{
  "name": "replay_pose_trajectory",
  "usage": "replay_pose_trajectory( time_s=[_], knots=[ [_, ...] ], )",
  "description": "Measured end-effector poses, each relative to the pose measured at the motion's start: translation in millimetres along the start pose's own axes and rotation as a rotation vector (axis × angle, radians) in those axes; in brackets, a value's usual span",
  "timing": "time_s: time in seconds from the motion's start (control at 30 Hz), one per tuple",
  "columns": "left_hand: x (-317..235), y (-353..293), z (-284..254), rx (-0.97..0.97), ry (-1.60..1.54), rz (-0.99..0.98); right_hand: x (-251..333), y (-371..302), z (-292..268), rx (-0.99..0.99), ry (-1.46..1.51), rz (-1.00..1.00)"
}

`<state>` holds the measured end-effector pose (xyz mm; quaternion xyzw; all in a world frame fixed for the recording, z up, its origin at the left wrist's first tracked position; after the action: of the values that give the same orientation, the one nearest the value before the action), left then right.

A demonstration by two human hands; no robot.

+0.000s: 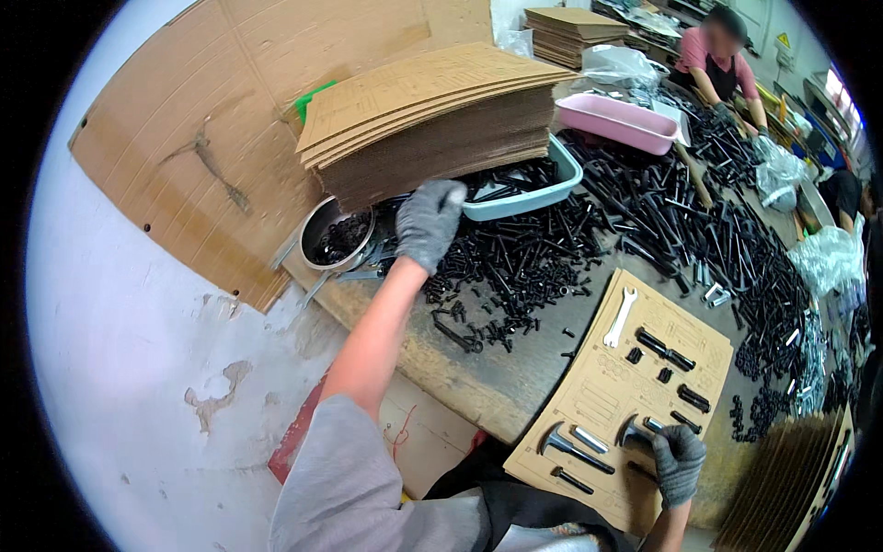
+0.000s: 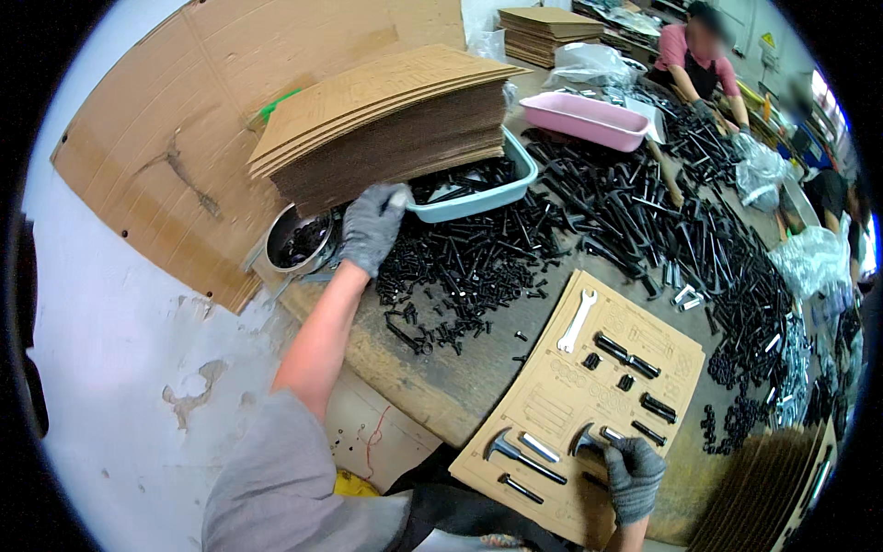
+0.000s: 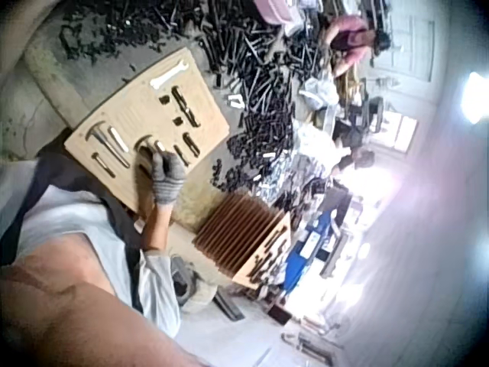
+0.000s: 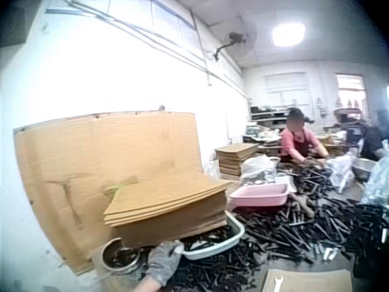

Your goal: The person sorts and arranges various metal hardware components, including bolts, nuts, washers, and tools, onto a cardboard template. They pick items from a large pile on the table and place them into designated slots on the template, repeating the process to fill the layout.

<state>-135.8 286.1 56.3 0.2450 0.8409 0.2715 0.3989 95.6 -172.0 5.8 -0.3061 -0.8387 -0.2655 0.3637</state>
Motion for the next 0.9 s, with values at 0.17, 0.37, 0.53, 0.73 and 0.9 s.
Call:
replay_pose_trajectory(
  time_s=[0.17,0.37,0.53,0.73,0.9],
  knots=[
    [89.6,-30.8,-73.9,-0.068,0.417,-0.063,-6.9,-8.7,-10.6,-0.032,0.076,0.103],
    [126.2,-44.5,-108.1,0.338,0.511,0.002,8.4,-3.3,0.9,0.006,0.070,0.031],
    [128.4,-45.2,-107.2,0.278,0.555,0.059,18.1,-7.3,19.1,0.118,0.158,0.060],
    [133.4,-59.1,-121.0,0.292,0.504,0.173,30.5,-16.9,11.8,0.114,0.245,0.036],
    [64.8,-105.1,-171.5,0.381,0.446,0.312,60.0,-6.4,27.1,0.214,0.043,-0.137]
  ],
)
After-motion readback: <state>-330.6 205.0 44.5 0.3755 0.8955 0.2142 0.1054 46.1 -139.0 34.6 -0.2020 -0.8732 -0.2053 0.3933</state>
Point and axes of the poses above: each hand's wrist, its own y-axis towards the middle knuckle, its own z-axis out of the palm, x = y × z, the point moved 4 cm from there along y, towards the middle knuckle, and after that the axes turned 8 degrees about -x, right-handed, at the moved point
